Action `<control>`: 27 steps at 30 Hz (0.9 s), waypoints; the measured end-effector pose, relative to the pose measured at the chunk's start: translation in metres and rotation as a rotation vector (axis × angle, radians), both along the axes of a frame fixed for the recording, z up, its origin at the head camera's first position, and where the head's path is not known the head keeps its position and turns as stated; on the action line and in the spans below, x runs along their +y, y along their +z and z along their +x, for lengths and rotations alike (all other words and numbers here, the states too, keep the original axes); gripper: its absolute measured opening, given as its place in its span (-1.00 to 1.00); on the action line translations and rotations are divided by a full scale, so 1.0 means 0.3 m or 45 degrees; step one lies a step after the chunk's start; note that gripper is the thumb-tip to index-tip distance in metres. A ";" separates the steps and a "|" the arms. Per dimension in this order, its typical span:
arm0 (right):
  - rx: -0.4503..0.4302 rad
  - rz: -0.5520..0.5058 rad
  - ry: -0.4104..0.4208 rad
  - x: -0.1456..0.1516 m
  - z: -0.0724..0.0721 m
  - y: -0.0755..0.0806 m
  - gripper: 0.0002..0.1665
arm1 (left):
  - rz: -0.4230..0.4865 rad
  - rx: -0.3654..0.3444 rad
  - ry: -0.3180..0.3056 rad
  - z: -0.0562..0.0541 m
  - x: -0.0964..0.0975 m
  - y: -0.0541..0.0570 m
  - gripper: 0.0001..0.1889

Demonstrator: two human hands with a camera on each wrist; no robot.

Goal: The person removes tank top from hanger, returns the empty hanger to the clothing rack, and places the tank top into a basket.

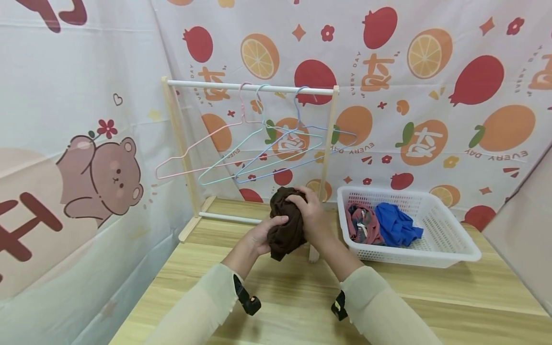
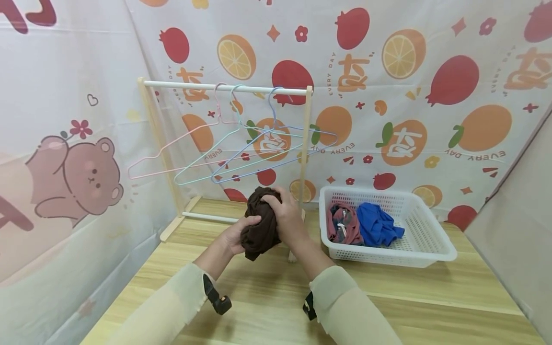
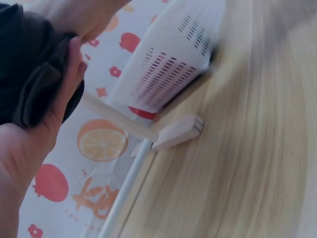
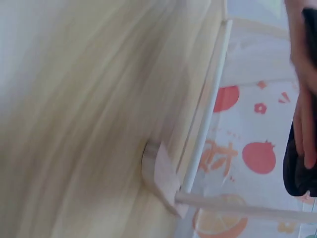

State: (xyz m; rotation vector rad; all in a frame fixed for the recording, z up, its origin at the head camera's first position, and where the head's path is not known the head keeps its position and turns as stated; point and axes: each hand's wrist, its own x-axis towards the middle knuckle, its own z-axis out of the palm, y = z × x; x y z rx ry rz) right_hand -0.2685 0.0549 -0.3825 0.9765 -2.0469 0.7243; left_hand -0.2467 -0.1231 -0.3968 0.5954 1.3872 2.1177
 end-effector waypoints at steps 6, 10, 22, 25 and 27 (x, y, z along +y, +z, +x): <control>-0.700 -0.159 0.272 0.003 0.029 0.006 0.05 | -0.007 0.016 0.197 -0.002 0.005 -0.013 -0.54; -1.132 -0.519 0.631 0.021 0.066 0.003 0.19 | -0.006 0.014 0.346 0.004 0.011 -0.023 -0.50; -1.284 -0.998 0.441 -0.030 0.177 -0.068 -0.08 | -0.278 0.370 0.793 0.045 0.099 -0.034 -0.45; -1.226 -1.012 0.237 -0.044 0.184 -0.075 0.07 | -0.407 0.456 0.706 0.060 0.116 -0.026 -0.51; -1.181 -1.033 0.190 -0.042 0.186 -0.080 0.14 | -0.449 0.465 0.608 0.067 0.123 -0.018 -0.47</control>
